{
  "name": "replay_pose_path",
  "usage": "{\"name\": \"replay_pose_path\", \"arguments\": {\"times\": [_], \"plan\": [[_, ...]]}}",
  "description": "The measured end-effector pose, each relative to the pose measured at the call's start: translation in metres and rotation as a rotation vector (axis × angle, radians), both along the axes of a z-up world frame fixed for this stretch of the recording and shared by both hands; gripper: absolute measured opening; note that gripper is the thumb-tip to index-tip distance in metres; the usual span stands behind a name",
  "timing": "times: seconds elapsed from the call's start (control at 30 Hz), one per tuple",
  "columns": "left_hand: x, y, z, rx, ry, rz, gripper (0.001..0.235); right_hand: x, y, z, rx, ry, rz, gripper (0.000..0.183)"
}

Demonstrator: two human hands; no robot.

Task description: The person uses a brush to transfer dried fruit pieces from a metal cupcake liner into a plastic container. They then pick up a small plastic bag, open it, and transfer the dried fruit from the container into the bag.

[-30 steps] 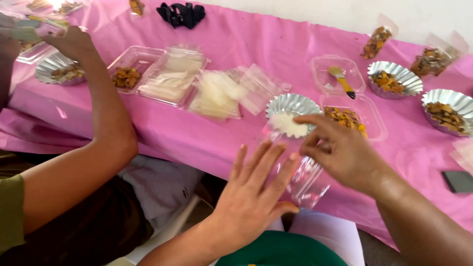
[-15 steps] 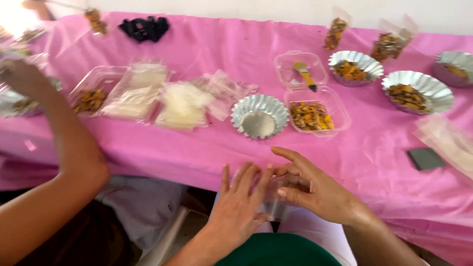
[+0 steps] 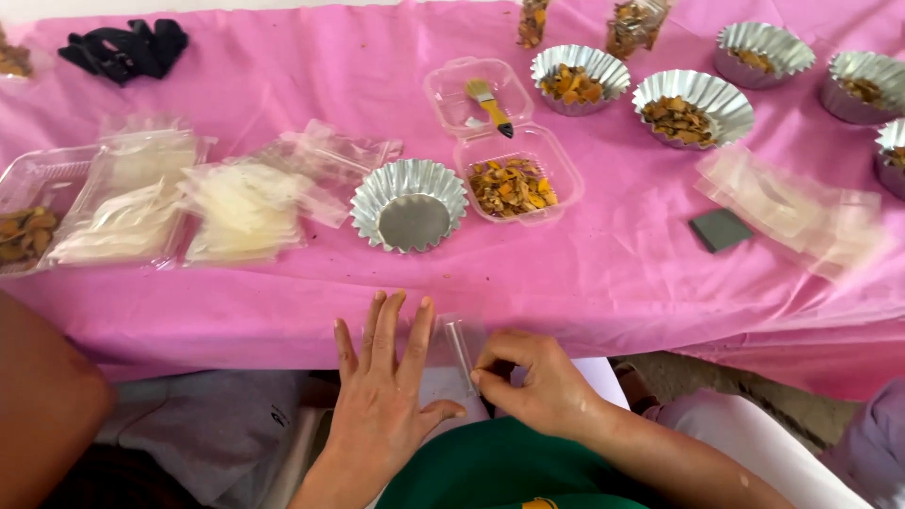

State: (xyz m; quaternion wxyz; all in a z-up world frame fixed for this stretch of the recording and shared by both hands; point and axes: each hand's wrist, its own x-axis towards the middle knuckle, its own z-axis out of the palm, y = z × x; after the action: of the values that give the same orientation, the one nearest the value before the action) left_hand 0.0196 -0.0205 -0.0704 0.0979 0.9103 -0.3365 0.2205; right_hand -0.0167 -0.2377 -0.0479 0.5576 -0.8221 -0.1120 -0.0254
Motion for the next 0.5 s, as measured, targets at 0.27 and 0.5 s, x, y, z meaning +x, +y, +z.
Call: {"name": "replay_pose_path", "arguments": {"times": [0.27, 0.5], "plan": [[-0.006, -0.012, 0.006, -0.013, 0.018, -0.092, 0.133, 0.000, 0.002, 0.009, -0.003, -0.233, 0.061, 0.024], [-0.012, -0.022, 0.029, -0.190, 0.051, -0.135, 0.124, -0.002, -0.014, 0.022, 0.227, -0.126, 0.195, 0.033]]}}
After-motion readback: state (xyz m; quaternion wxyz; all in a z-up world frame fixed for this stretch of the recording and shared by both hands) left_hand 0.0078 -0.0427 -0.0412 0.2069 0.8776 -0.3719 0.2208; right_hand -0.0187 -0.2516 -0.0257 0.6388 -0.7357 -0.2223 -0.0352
